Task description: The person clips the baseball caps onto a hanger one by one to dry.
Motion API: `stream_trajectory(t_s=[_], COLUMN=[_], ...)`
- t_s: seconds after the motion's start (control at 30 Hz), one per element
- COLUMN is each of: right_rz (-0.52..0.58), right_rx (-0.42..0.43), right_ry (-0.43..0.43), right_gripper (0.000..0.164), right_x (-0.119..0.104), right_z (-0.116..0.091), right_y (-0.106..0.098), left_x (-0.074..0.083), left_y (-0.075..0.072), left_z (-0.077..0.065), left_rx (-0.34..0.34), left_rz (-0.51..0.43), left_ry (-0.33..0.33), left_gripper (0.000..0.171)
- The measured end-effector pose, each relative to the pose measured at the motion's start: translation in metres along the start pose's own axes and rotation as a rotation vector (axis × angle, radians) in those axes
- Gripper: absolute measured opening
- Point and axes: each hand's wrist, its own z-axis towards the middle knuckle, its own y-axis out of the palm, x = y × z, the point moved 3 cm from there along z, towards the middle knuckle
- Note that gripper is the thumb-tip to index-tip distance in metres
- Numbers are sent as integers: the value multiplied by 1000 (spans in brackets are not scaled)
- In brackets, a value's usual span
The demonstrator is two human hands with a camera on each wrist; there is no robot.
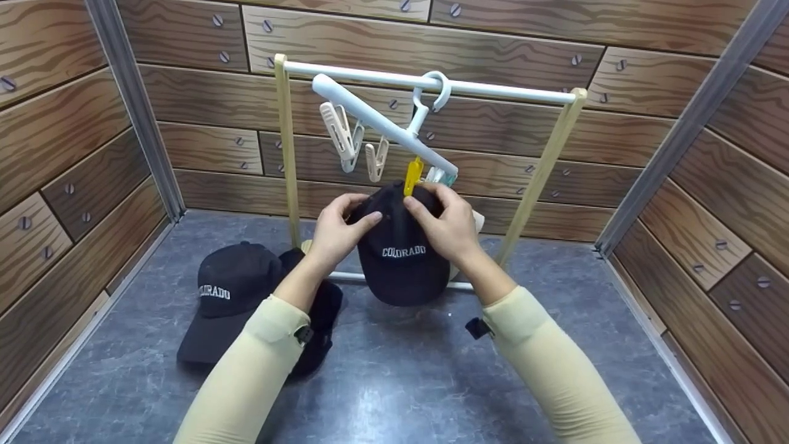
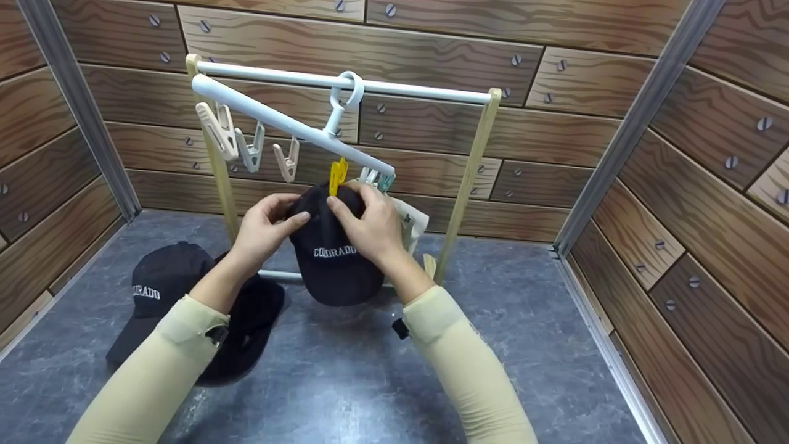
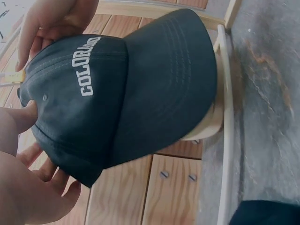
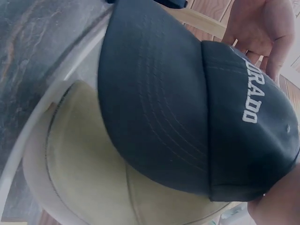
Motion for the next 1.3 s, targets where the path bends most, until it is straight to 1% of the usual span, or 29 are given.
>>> stream_trajectory(t_s=[0.1,0.3,0.57,0.73,0.9,1.17,1.3], right_rz=[-16,-47,-72,-84,-93,-137,-137], right_rx=[11,40,67,83,110,174,182], right_ry=[-20,-86,-140,-154,-177,-244,-255], right_gripper=[52,54,59,61,67,74,75], right_x=[3,8,16,21,26,32,35], right_z=[-4,-10,-19,-23,-29,-39,-43], right_y=[1,4,5,5,7,9,9], left_x=[-5,-13,-18,-22,-25,-28,-29], left_y=[-3,-7,-4,-3,-2,0,1], left_z=[-3,-9,-11,-12,-12,-12,-12], left_rx=[-4,-27,-42,-57,-65,-52,-47], left_rz=[28,35,64,74,88,84,73], left_ry=[5,-2,-12,-33,-36,-25,-29], left_gripper=[45,50,57,59,62,59,59])
